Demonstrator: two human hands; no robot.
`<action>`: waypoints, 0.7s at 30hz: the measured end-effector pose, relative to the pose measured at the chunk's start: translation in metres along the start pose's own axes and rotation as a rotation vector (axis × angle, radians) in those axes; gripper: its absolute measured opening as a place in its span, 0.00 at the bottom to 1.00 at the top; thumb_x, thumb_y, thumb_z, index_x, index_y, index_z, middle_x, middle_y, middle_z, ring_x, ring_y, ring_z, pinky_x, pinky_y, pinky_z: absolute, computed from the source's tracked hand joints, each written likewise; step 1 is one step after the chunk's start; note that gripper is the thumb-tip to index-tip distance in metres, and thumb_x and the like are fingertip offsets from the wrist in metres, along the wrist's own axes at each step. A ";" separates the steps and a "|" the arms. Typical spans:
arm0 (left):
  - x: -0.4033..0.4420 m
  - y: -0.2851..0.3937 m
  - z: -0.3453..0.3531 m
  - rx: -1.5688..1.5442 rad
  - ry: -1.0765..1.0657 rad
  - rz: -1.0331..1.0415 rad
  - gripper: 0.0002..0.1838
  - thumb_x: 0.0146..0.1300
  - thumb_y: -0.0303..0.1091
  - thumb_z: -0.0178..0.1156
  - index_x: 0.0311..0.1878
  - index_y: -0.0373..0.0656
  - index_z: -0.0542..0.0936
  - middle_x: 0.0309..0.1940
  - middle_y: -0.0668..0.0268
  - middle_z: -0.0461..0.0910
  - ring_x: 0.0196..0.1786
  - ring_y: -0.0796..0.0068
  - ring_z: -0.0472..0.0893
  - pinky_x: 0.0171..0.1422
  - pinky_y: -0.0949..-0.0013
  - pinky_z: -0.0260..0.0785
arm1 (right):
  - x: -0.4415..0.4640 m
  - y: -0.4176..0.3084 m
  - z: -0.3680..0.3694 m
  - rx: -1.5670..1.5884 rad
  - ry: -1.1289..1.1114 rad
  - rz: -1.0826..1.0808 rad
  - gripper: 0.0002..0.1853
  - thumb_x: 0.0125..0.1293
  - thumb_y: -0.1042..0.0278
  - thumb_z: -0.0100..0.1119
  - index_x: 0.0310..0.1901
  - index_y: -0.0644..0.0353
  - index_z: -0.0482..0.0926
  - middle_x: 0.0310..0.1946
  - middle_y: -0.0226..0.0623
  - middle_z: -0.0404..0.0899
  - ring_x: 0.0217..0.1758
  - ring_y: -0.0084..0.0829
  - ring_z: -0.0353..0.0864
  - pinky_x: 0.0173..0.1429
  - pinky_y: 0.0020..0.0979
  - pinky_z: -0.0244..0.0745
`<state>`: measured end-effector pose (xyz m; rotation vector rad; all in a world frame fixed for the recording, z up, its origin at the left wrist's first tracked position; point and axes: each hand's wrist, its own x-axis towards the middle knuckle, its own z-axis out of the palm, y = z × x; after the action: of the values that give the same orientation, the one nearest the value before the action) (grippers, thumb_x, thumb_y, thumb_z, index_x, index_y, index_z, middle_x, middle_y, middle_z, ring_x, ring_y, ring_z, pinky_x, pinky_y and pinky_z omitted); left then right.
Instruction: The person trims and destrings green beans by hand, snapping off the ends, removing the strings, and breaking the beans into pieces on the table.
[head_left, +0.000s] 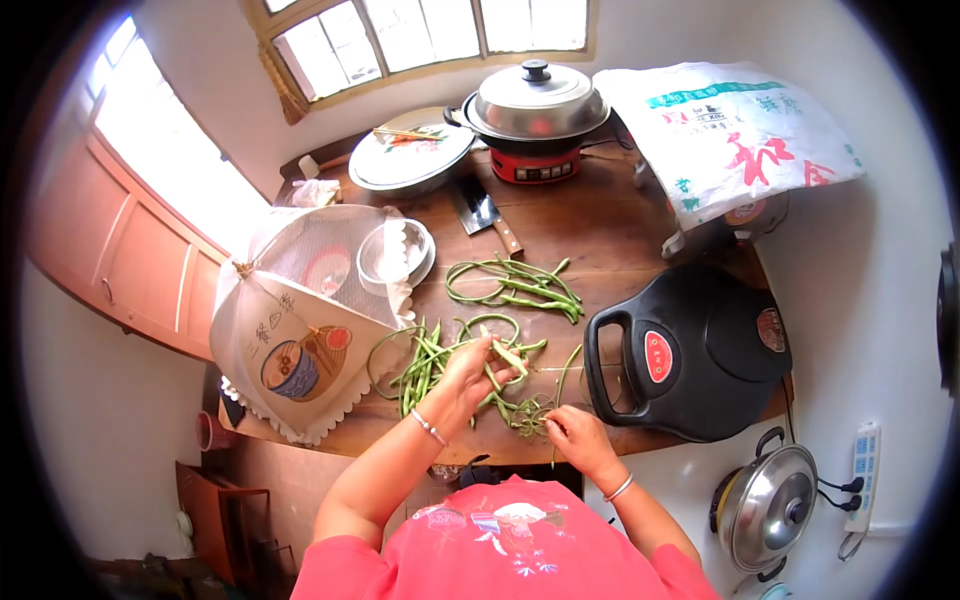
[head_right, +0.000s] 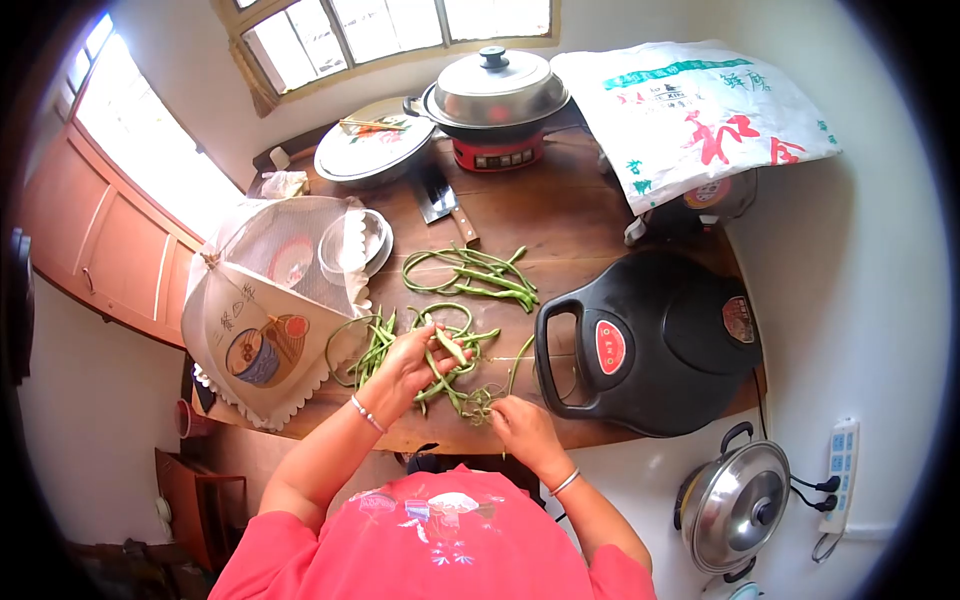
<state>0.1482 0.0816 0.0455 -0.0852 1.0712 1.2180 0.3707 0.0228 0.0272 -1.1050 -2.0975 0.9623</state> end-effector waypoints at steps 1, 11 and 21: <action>0.012 0.001 0.004 -0.007 0.041 0.016 0.10 0.76 0.35 0.45 0.40 0.39 0.69 0.33 0.54 0.73 0.40 0.56 0.79 0.53 0.41 0.79 | -0.002 0.003 0.002 0.000 0.009 0.004 0.05 0.62 0.71 0.57 0.35 0.61 0.79 0.31 0.43 0.79 0.36 0.48 0.80 0.40 0.43 0.75; 0.103 0.033 0.029 0.089 -0.081 -0.020 0.32 0.72 0.37 0.50 0.72 0.32 0.51 0.73 0.39 0.47 0.75 0.42 0.51 0.76 0.42 0.51 | -0.008 0.009 0.002 -0.012 0.019 0.022 0.04 0.62 0.70 0.58 0.35 0.61 0.79 0.30 0.43 0.79 0.36 0.47 0.80 0.40 0.43 0.74; 0.041 0.031 -0.056 1.535 -0.072 0.612 0.14 0.59 0.29 0.63 0.48 0.38 0.84 0.45 0.52 0.84 0.50 0.60 0.83 0.56 0.63 0.74 | 0.004 0.029 0.030 -0.198 0.039 -0.113 0.10 0.63 0.73 0.57 0.46 0.59 0.77 0.34 0.43 0.78 0.36 0.48 0.80 0.40 0.44 0.76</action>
<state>0.0871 0.0918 0.0014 1.5259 1.7645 0.5937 0.3591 0.0275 -0.0132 -1.0782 -2.2338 0.6864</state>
